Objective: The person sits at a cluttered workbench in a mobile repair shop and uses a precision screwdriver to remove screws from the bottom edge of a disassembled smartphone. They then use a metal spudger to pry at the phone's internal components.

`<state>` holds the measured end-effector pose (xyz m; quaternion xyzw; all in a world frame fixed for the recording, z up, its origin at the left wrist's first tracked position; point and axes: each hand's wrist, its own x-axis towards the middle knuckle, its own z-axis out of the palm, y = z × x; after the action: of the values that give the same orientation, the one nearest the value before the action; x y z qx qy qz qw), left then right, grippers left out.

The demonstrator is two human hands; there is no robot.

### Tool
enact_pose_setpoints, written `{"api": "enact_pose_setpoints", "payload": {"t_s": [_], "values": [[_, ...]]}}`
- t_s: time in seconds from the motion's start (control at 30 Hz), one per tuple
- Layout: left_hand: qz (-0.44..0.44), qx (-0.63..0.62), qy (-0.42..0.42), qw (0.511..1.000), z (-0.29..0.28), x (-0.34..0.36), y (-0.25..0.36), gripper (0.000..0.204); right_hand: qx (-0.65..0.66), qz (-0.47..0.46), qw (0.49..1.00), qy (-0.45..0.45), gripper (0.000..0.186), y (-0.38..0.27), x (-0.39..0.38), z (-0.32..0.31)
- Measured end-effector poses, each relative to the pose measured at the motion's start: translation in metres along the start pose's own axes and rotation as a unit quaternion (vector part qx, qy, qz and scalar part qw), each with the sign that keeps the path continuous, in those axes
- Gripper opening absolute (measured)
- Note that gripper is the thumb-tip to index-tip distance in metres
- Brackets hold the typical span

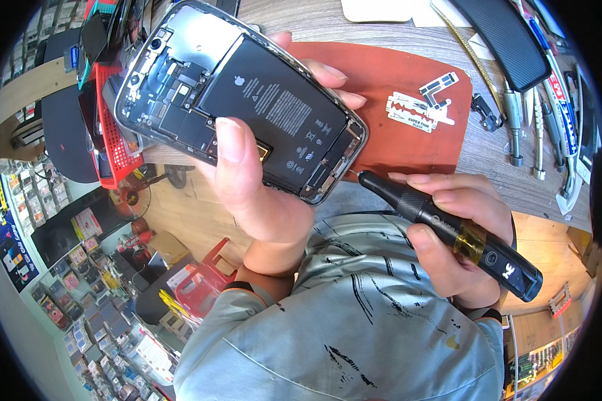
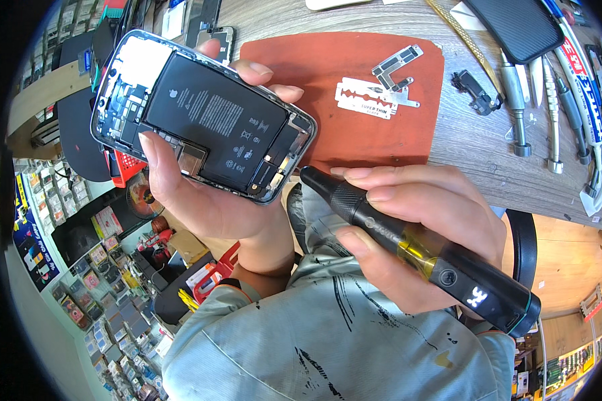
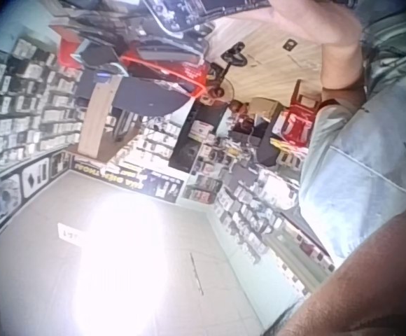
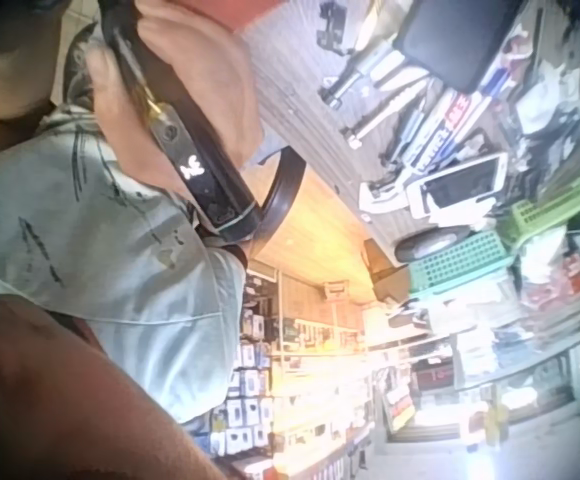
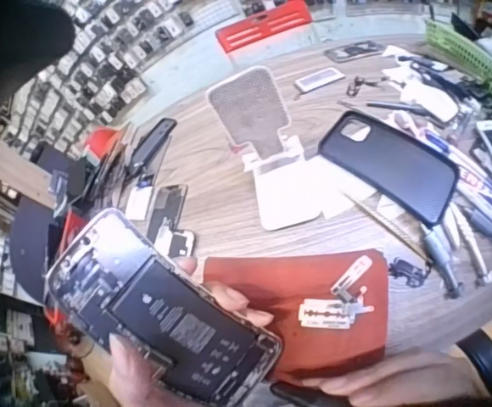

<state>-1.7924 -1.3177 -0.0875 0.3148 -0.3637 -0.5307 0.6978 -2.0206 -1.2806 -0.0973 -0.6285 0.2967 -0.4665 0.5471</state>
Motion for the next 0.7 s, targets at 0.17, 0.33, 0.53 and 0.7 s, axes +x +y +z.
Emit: {"api": "enact_pose_setpoints", "payload": {"t_s": [0.17, 0.33, 0.53, 0.7], "values": [[0.017, 0.051, 0.047, 0.997, 0.008, 0.001, -0.002, 0.080, 0.007, -0.071, 0.996, 0.052, 0.052, 0.013, 0.005, 0.010], [0.017, 0.108, 0.074, 0.991, 0.010, 0.000, -0.001, 0.081, 0.006, -0.060, 0.997, 0.041, 0.053, 0.010, 0.006, 0.010], [0.010, 0.118, 0.093, 0.989, 0.014, 0.000, -0.001, 0.081, 0.002, -0.062, 0.998, 0.031, 0.053, 0.010, 0.008, 0.010], [0.013, 0.119, 0.092, 0.989, 0.013, 0.000, -0.002, 0.081, 0.000, -0.054, 0.998, 0.027, 0.052, 0.008, 0.011, 0.010]]}}
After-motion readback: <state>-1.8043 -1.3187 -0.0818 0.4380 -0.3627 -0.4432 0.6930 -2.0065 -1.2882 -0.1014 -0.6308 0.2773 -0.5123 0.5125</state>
